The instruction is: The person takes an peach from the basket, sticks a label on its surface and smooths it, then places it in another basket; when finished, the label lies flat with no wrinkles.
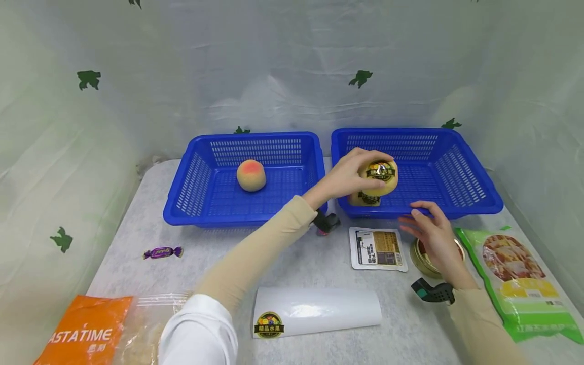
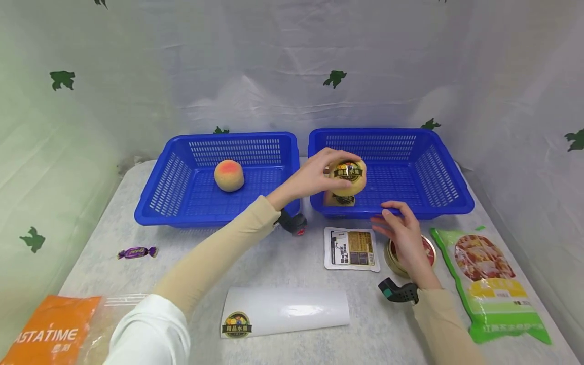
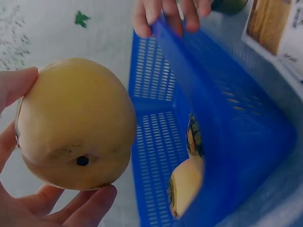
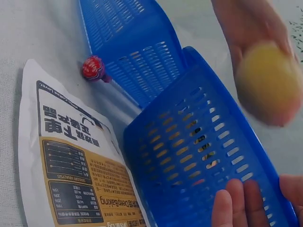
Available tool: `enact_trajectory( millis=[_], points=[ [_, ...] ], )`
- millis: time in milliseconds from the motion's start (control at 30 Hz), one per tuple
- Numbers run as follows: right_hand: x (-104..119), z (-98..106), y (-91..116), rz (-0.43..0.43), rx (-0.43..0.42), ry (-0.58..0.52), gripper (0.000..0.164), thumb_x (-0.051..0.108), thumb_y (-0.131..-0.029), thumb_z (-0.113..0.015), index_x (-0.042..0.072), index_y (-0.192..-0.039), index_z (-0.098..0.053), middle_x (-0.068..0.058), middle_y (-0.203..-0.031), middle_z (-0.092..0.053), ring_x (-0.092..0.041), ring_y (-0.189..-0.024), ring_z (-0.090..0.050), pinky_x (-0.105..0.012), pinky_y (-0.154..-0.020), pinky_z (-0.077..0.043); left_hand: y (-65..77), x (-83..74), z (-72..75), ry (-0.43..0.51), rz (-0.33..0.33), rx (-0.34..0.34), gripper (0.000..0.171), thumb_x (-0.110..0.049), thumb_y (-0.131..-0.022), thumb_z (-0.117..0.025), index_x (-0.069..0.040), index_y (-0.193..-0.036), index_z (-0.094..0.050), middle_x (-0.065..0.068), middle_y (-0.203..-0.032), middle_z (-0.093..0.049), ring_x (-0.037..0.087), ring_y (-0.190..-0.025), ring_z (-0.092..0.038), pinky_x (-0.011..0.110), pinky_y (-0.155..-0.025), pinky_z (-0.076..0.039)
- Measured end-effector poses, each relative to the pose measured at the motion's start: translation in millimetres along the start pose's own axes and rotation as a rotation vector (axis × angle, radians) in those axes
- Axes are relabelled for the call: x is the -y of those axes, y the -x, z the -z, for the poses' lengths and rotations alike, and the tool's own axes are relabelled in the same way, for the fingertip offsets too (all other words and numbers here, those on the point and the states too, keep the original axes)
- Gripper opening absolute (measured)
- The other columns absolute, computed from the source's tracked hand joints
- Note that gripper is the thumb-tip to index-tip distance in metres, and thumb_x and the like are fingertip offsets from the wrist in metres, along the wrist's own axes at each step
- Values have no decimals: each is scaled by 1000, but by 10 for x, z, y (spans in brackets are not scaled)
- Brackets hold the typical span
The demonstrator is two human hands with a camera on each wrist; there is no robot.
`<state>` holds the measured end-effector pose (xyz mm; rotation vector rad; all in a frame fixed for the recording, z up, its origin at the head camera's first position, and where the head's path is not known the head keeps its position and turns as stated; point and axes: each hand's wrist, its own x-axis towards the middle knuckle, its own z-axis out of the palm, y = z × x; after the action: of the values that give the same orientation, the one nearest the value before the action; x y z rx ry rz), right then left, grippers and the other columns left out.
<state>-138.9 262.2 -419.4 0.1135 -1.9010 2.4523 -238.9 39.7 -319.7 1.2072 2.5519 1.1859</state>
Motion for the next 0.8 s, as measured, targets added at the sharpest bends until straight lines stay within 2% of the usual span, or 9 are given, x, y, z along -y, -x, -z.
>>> enact_trajectory(
  millis=[167,300,433,567,633,800],
  points=[
    [-16,-4,-12,-2,-17,15,20,11,-93,-48,3,-112,-46,-9,-97,-59,-19,-89,-62,-32,-74,-51,-357,92,-104,-56,22,70,49,-34,-82,-65,-25,-128,-49,-8,-122,-50,9,-112,-37,26,-90,-33],
    [-18,7,-12,-3,-14,6,19,11,-93,-48,4,-111,-47,-10,-95,-60,-19,-88,-62,-32,-74,-51,-528,134,-207,-65,32,132,48,-33,-84,-63,-26,-129,-48,-7,-124,-49,8,-115,-38,25,-92,-32],
    [-23,12,-13,-5,-4,-6,19,11,-94,-47,4,-111,-47,-10,-95,-59,-20,-88,-62,-33,-74,-51,-632,149,-301,-36,73,191,49,-30,-82,-66,-25,-128,-50,-9,-123,-49,6,-113,-39,23,-95,-27],
    [-20,7,-9,-3,-3,-14,20,10,-94,-47,3,-112,-46,-12,-96,-57,-21,-88,-62,-33,-75,-50,-711,136,-365,-10,130,275,47,-27,-81,-68,-25,-125,-52,-10,-127,-47,6,-120,-35,24,-98,-25],
    [-16,6,-6,-1,-9,-8,21,11,-94,-47,3,-113,-45,-12,-95,-58,-21,-88,-62,-33,-74,-51,-741,129,-390,-3,167,309,46,-25,-80,-69,-25,-123,-52,-10,-130,-44,8,-123,-32,24,-96,-29],
    [-15,19,-6,-2,-15,4,21,11,-94,-47,3,-113,-46,-7,-91,-61,-21,-88,-62,-34,-74,-51,-801,126,-445,-66,228,325,46,-24,-81,-68,-25,-124,-51,-8,-133,-41,10,-124,-31,27,-99,-26]
  ],
)
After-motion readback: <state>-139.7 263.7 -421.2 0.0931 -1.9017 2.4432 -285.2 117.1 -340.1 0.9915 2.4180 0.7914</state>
